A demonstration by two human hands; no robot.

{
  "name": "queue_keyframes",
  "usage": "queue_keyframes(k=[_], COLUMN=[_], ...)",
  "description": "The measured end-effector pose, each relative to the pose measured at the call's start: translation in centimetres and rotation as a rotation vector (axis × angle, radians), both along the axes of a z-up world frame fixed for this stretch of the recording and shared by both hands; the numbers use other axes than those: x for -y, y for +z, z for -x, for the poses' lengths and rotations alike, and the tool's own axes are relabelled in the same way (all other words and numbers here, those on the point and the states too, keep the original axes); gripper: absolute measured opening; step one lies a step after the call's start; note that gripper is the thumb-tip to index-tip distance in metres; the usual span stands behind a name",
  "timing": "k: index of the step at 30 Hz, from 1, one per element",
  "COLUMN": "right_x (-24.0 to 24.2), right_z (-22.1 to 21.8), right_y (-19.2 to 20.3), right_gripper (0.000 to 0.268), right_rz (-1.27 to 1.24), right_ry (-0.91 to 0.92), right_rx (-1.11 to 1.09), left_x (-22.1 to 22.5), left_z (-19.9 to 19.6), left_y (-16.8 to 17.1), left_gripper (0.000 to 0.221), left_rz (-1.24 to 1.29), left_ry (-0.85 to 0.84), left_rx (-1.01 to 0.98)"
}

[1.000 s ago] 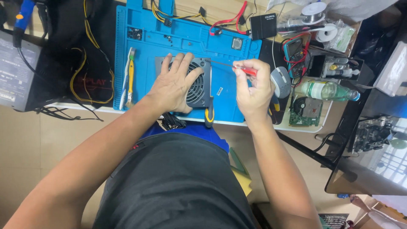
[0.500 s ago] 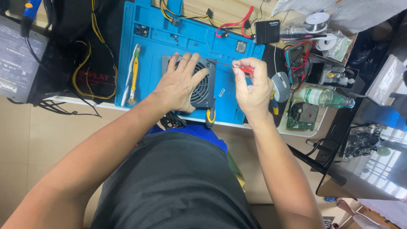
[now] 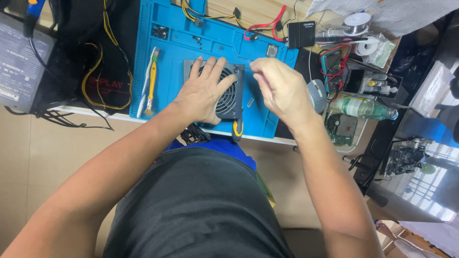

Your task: Securing the metal casing of a computer power supply unit with screws and then wiping it down with a red cloth.

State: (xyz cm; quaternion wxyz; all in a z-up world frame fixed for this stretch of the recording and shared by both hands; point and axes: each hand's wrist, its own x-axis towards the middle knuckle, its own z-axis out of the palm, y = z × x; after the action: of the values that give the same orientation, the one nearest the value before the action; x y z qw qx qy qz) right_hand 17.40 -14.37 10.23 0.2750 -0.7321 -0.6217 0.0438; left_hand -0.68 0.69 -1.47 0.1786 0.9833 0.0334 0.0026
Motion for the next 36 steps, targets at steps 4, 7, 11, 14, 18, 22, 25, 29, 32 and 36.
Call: queue_keyframes(k=[4,7,11,14,18,22,25,29,32,36], right_x=[-0.9,-1.6,-2.6,-2.5,-3.2,-3.7,-3.5,-3.6,-3.7,-3.9], right_z=[-0.8,-1.2,-1.8,-2.2,-1.6,-1.7,-1.6,-1.8,-1.7,-2.1], right_y=[1.3,2.7,3.3,2.7,2.9,3.3,2.9,3.2,3.0,3.6], right_gripper=[0.006,0.031,0.028,0.031,0.05,0.015,0.058,0.033,0.047,0.019], right_rz=[0.063,0.189,0.329,0.374,0.461,0.458,0.517,0.517,0.554,0.54], right_ry=[0.079,0.069,0.16,0.153,0.079,0.205,0.054,0.146,0.106,0.192], right_rx=[0.107,0.397,0.503,0.624,0.759,0.543,1.012,0.752,0.882,0.559], left_x=[0.0,0.0,-0.1,-0.2,-0.2,-0.2,-0.3,-0.2,-0.3,-0.3], left_z=[0.0,-0.1,-0.4,-0.4,-0.5,-0.6,-0.4,-0.4,-0.3,-0.5], left_y=[-0.1,-0.4,-1.7,-1.9,-1.6,-1.4,-1.7,-1.5,-1.6,-1.4], left_gripper=[0.128,0.129,0.147,0.149,0.15,0.149,0.149,0.149,0.15,0.15], left_rz=[-0.005,0.012,0.002,0.005,-0.004,0.01,0.028,0.014,0.004,0.016], left_ry=[0.014,0.015,-0.011,-0.019,-0.033,-0.033,-0.036,-0.036,-0.034,-0.039], left_rx=[-0.006,-0.022,0.008,-0.002,-0.058,-0.079,-0.044,-0.063,-0.052,-0.073])
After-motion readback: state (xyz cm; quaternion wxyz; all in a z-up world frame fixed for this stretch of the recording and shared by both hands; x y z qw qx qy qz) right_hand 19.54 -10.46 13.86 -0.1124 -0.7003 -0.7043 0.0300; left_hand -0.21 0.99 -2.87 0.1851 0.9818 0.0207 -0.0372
